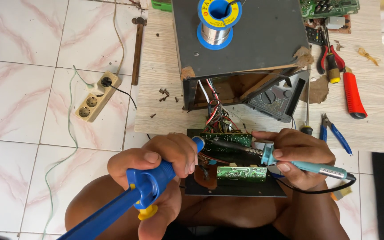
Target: The person sits on the floor and uses a soldering iron and solder wire to attach components to a green circuit board. They also use a brush to clean the board and a hot air gun to assist with the soldering process.
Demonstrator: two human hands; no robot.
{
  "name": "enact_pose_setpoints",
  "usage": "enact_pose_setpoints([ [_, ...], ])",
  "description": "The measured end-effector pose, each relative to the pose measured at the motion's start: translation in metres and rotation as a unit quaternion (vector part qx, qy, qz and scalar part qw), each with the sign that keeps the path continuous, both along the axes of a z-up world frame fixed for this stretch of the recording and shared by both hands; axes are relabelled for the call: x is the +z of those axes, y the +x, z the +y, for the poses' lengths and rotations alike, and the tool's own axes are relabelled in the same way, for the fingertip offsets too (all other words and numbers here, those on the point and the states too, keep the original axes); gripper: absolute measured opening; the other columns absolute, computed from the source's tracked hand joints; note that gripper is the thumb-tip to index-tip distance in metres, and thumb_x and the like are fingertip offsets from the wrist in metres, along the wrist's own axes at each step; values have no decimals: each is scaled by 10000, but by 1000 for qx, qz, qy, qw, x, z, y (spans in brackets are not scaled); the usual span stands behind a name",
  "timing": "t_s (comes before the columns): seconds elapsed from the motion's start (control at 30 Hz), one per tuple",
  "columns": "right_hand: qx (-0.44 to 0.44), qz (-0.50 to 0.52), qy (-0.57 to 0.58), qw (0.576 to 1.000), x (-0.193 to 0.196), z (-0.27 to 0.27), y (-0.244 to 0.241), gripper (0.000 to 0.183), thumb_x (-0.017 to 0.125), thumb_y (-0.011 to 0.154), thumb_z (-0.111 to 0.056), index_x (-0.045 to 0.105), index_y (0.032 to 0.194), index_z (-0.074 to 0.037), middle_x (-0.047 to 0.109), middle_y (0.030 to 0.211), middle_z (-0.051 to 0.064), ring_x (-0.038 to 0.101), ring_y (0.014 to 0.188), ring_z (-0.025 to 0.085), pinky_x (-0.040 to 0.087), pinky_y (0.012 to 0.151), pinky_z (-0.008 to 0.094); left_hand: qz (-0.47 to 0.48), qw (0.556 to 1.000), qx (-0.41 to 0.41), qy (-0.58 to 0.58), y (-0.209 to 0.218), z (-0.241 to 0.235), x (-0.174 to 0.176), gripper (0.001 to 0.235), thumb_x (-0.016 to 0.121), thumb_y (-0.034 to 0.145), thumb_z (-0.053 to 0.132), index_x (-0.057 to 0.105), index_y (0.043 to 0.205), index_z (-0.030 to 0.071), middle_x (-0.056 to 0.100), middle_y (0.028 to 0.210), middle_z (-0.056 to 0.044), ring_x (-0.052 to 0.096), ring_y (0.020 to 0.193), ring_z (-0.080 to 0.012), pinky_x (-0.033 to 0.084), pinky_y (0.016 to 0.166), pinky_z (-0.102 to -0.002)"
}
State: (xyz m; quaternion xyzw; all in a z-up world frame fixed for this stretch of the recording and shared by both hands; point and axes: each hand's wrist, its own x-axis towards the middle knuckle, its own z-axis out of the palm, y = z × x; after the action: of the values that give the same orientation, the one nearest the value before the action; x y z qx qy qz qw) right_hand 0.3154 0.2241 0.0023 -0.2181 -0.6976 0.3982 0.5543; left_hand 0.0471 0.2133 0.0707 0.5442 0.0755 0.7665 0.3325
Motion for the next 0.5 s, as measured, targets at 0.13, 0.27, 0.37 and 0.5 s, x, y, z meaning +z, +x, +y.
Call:
enact_pose_setpoints([
  [0.13,4,4,1,1000,2,1,-1,160,688,865,-127,666,1019,-86,644,810,77,566,737,152,682,1028,625,10,1000,4,5,-1,1,0,576,593,1009,601,405,1315,151,536,864,-38,535,689,-149,508,633,-321],
  [0.27,8,2,3,1000,1,2,1,159,683,864,-126,669,1013,-73,639,793,86,553,723,158,681,1022,631,15,1000,9,2,0,0,-2,576,586,1008,617,387,1295,159,530,862,-35,543,689,-150,511,633,-327],
  [0.37,9,1,7,1000,3,2,0,154,684,862,-126,667,1006,-73,638,787,87,554,721,160,682,1018,629,19,1000,4,2,-1,0,-2,571,587,1008,617,377,1288,165,528,864,-33,540,689,-150,505,636,-329],
  [0.5,9,-3,7,1000,4,2,-1,153,683,867,-129,677,1008,-68,643,788,84,558,714,155,681,1023,616,27,1000,-2,-1,-2,-1,-2,574,590,1001,622,374,1279,170,532,867,-29,549,693,-150,511,643,-333],
])
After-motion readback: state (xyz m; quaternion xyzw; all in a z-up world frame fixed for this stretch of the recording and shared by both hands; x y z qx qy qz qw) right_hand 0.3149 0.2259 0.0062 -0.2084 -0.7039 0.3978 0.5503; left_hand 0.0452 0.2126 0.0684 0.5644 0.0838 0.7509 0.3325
